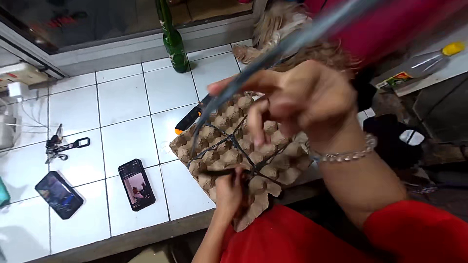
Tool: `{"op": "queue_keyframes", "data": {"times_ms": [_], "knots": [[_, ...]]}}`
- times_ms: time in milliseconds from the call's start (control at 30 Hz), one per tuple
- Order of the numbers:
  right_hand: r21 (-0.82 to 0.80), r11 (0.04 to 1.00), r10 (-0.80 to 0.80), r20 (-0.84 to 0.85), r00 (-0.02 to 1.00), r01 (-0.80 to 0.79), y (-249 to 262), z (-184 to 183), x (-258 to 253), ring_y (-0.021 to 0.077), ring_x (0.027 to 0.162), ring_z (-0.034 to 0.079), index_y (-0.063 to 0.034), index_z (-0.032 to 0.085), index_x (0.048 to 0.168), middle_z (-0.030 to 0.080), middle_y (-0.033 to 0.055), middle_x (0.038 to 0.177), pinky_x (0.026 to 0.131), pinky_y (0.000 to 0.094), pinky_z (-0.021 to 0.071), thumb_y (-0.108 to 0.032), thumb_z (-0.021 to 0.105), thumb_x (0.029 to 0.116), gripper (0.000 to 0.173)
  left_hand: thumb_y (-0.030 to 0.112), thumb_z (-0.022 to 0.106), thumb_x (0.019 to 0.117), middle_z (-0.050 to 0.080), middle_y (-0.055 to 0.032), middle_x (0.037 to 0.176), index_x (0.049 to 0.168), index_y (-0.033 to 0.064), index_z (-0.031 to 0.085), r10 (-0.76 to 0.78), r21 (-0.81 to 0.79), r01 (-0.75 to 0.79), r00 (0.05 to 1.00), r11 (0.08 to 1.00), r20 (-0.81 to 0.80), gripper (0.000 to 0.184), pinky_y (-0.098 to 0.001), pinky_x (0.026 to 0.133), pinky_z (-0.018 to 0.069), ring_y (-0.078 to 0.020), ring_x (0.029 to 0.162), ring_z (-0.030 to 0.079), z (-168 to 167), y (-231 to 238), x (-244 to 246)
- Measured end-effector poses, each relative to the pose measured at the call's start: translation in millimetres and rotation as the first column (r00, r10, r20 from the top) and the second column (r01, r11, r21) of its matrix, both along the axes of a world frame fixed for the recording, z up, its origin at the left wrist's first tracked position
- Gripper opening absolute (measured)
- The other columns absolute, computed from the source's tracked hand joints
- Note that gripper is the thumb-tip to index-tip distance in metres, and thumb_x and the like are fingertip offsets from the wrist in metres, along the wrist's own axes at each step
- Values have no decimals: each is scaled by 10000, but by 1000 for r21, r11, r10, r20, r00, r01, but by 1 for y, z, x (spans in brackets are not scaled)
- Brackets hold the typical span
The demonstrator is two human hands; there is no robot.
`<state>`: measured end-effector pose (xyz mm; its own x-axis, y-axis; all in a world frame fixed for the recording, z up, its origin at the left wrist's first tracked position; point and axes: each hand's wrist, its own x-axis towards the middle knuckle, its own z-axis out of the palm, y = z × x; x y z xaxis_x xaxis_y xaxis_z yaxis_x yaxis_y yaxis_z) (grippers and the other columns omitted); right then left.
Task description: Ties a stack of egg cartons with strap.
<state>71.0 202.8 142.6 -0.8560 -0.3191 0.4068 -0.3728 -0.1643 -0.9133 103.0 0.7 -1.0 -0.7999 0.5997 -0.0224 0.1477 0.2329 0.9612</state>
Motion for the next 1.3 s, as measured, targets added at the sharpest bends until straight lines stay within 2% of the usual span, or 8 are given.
{"op": "queue_keyframes", "data": {"times_ms": [100,167,267,467,667,800,1067,1300], "knots": [[541,699,-650,207,732,468,-7,-55,20,114,723,619,-30,712,984,685,37,939,654,300,540,-98,631,976,106,55,526,1008,717,-142,865,980,-110,709,98,52,-92,986,994,-133,248,-203,782,540,-69,782,666,-8,-12,8],[839,493,-756,281,591,232,-33,-87,28,326,925,665,32,718,1026,681,207,1019,837,517,539,-214,674,992,252,40,534,992,728,-173,862,964,-116,715,132,13,-132,976,991,-171,241,-230,775,549,-122,779,691,-3,-10,10],[897,406,-808,263,527,175,-59,-110,36,403,1012,662,93,664,1127,652,269,1125,885,551,520,-185,660,994,309,59,526,993,724,-144,870,985,-112,716,131,-15,-132,989,991,-74,256,-191,738,526,-60,756,659,-1,-10,6],[860,440,-845,298,444,258,-54,-117,27,387,1037,666,77,676,1195,676,258,1133,933,538,514,-171,665,990,321,50,510,989,694,-30,823,980,-99,698,132,90,-145,982,985,134,240,-116,597,486,72,635,568,-6,-13,2],[857,409,-874,269,405,313,-58,-117,24,384,1057,657,73,709,1134,671,243,1150,928,551,504,-145,669,987,265,119,550,983,711,-134,825,890,-53,718,-23,156,68,962,985,-273,258,-183,804,534,-104,808,677,-19,-18,4],[840,472,-849,351,395,268,-53,-116,22,365,1104,643,68,695,1158,667,230,1187,958,547,489,-123,692,967,269,122,577,945,678,-91,785,904,61,780,-272,114,359,847,926,-458,216,-267,777,519,-200,791,643,-24,-26,2],[782,586,-777,469,421,212,-35,-118,21,220,827,588,41,689,1093,670,149,1036,774,423,489,-76,694,952,184,156,575,967,683,-31,795,886,140,785,-445,14,537,713,843,-541,226,-320,856,470,-206,854,633,-12,-22,-16],[742,370,-894,122,431,559,-42,-137,29,127,702,617,31,739,1053,719,144,944,672,272,527,-20,617,958,163,175,585,975,672,-27,793,884,144,787,-455,46,547,737,836,-499,224,-314,921,441,-193,862,618,-20,-21,-16]]}}
